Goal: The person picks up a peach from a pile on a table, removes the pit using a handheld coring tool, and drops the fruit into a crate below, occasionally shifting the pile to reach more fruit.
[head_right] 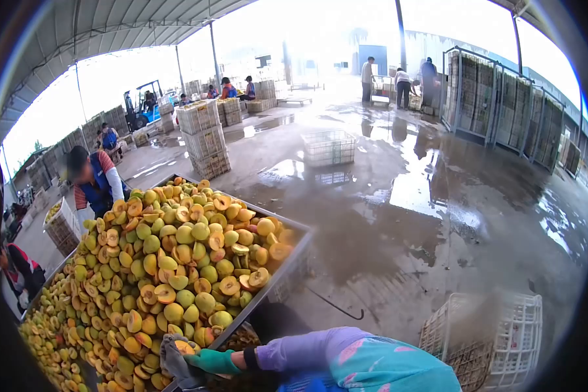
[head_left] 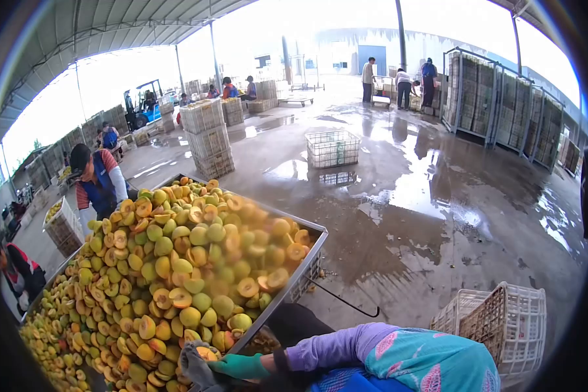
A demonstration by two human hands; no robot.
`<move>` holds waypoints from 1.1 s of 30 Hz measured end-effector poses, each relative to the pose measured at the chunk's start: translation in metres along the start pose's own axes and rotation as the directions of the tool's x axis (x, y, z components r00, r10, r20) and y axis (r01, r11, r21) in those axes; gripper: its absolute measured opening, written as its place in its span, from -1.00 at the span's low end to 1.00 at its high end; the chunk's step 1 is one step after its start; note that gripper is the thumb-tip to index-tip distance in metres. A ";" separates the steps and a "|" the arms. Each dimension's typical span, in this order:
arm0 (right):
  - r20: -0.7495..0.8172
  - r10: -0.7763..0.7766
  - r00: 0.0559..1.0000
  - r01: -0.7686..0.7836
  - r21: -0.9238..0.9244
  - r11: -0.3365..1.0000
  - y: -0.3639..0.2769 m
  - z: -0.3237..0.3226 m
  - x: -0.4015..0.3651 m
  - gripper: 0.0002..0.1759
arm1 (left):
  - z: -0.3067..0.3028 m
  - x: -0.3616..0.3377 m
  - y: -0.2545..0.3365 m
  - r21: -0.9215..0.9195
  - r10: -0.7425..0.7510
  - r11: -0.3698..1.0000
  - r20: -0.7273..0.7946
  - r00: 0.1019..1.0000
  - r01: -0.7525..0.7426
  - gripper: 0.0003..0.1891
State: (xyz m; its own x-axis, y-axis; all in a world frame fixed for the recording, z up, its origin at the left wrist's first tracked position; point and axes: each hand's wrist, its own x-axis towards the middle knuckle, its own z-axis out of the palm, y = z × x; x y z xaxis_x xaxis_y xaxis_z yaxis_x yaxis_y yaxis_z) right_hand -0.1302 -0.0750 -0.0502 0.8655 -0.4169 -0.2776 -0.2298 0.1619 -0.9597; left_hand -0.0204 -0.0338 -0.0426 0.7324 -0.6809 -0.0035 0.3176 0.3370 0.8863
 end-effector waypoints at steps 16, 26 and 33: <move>0.191 0.220 0.956 -0.290 0.547 0.785 -0.039 0.005 -0.034 -0.57 | 0.006 0.008 0.037 0.376 0.176 0.707 0.727 0.664 -0.600 -0.67; 0.498 -0.163 0.852 -0.316 0.737 0.598 -0.026 0.005 -0.044 -0.54 | 0.012 -0.003 0.064 0.466 0.125 0.825 0.401 0.907 -0.320 -0.74; 0.392 0.118 0.912 -0.392 0.755 0.525 0.012 -0.006 -0.018 -0.52 | 0.013 -0.003 0.067 0.521 0.109 0.810 0.316 0.943 -0.268 -0.76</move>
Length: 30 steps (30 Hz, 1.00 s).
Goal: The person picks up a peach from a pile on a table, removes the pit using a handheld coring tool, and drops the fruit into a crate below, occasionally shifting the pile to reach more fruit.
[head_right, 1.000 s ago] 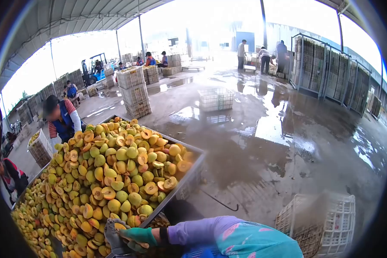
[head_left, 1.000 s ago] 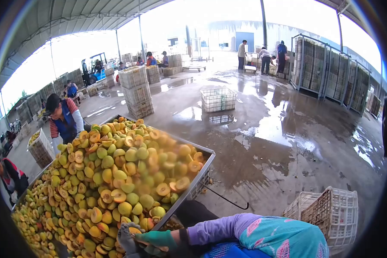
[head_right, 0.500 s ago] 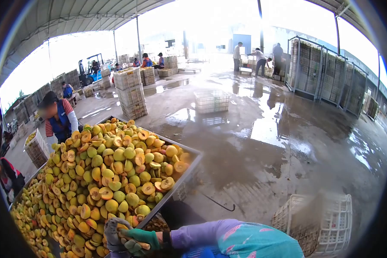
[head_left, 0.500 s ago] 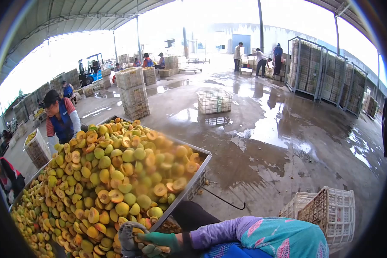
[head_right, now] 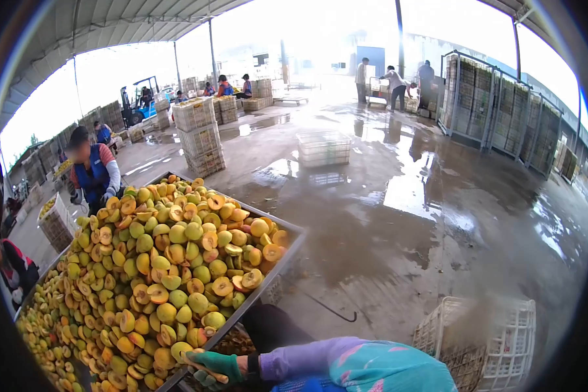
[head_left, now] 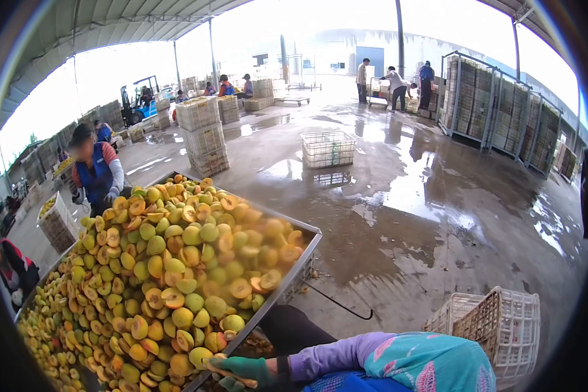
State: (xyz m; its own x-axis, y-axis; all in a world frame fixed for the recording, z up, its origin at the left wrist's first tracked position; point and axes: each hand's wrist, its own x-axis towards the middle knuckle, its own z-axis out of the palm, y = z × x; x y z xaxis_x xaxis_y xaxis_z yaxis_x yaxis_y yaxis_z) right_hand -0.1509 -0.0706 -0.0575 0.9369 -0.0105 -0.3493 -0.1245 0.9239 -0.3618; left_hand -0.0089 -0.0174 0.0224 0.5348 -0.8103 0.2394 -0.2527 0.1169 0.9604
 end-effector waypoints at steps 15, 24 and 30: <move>-0.127 -0.067 0.990 0.050 -0.132 0.990 0.000 -0.002 0.000 -0.52 | -0.001 0.003 -0.002 -0.028 -0.012 0.999 0.083 0.996 0.015 -0.70; -0.255 0.030 0.966 -0.103 -0.277 0.955 0.005 0.042 -0.013 -0.49 | -0.017 -0.008 0.002 0.005 -0.017 1.000 -0.021 1.000 0.017 -0.61; -0.021 -0.125 0.992 0.123 -0.057 0.991 0.001 0.019 0.006 -0.71 | -0.116 -0.053 -0.012 0.085 -0.087 0.988 -0.365 0.927 0.126 -0.55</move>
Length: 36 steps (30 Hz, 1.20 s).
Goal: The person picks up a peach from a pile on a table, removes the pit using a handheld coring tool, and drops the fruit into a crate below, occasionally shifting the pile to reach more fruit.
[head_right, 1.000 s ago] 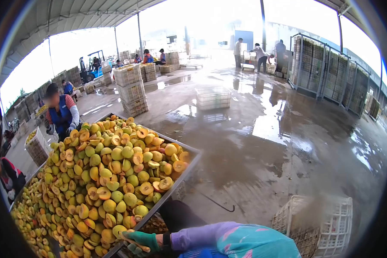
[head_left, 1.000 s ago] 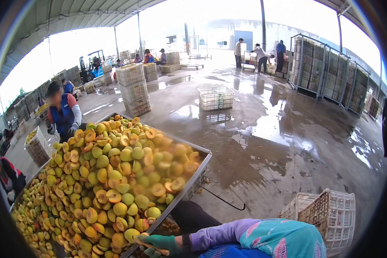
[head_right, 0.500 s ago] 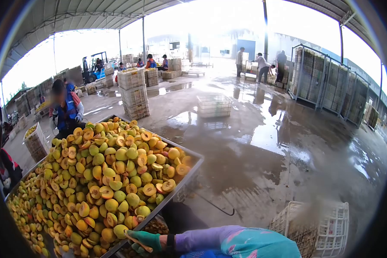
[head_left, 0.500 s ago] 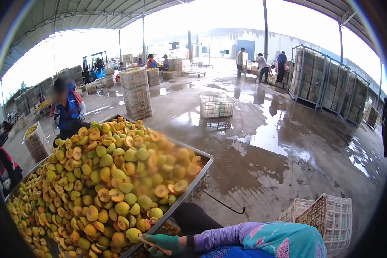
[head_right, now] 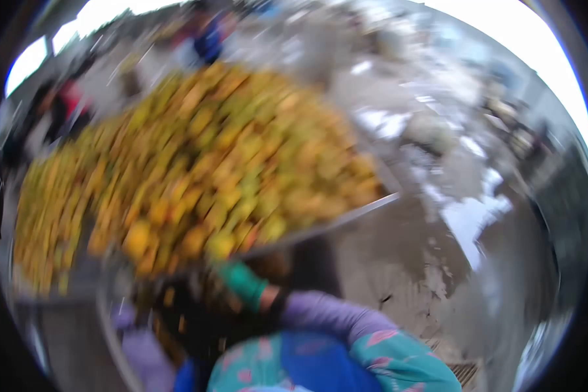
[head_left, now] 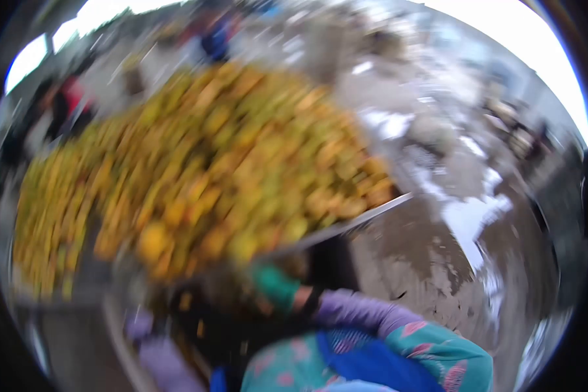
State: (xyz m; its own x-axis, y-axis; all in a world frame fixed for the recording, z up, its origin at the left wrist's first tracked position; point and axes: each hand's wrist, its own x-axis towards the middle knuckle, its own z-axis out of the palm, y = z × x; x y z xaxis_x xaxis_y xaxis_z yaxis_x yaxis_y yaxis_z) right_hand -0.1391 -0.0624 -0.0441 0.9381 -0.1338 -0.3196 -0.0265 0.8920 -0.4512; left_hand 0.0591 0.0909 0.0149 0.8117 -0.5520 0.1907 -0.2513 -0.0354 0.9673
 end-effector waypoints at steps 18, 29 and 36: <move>-0.192 -0.185 0.964 0.084 -0.440 0.894 -0.005 0.019 0.001 -0.65 | 0.072 0.057 -0.026 0.643 0.080 0.749 0.151 0.985 -0.159 -0.42; 0.294 -0.474 0.830 0.124 -0.926 -0.357 -0.077 0.029 0.108 -0.52 | 0.086 0.039 -0.043 0.389 -0.136 0.914 0.033 0.990 0.112 -0.47; 0.358 -0.662 0.659 0.230 -0.933 -0.275 -0.062 0.002 0.185 -0.50 | 0.069 0.031 -0.055 0.301 0.115 0.940 0.170 0.979 -0.163 -0.44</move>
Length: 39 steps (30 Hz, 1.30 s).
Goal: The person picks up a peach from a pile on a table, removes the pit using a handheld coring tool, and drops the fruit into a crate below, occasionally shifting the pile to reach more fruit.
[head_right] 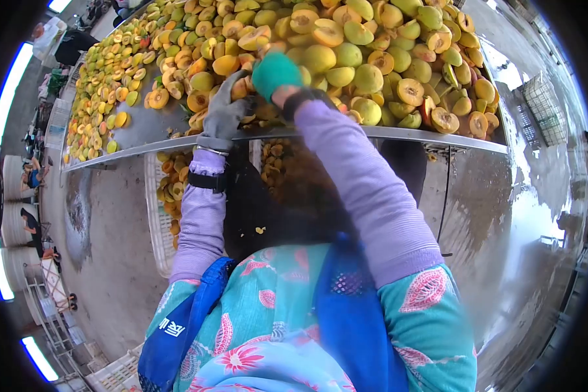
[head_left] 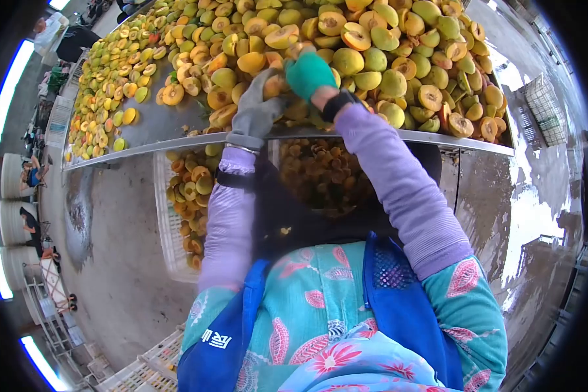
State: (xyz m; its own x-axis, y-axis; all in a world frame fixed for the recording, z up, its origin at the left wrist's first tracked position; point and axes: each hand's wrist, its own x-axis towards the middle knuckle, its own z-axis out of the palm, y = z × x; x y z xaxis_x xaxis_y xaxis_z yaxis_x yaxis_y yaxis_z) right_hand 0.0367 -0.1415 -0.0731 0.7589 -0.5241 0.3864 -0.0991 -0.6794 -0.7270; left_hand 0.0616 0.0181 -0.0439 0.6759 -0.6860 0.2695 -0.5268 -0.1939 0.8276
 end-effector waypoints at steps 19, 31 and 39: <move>0.181 0.040 0.983 -0.080 0.216 0.973 -0.076 -0.088 -0.161 -0.51 | 0.026 -0.068 0.046 -0.524 -0.119 0.851 -0.123 0.985 0.038 -0.44; 0.281 0.151 0.948 -0.275 0.479 0.834 -0.078 -0.072 -0.174 -0.52 | 0.043 -0.073 0.062 -0.579 -0.095 0.812 -0.245 0.965 -0.067 -0.49; 0.544 0.300 0.783 -0.617 0.620 0.485 -0.094 -0.082 -0.186 -0.51 | 0.034 -0.075 0.072 -0.767 -0.175 0.627 0.027 0.984 0.133 -0.63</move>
State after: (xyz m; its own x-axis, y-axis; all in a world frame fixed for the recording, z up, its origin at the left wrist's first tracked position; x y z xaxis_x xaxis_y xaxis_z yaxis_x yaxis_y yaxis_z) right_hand -0.1481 -0.0225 -0.0301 0.9151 -0.3350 -0.2244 -0.1171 0.3116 -0.9430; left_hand -0.0447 0.0315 -0.0217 0.7433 -0.6603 0.1068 0.1551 0.3254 0.9328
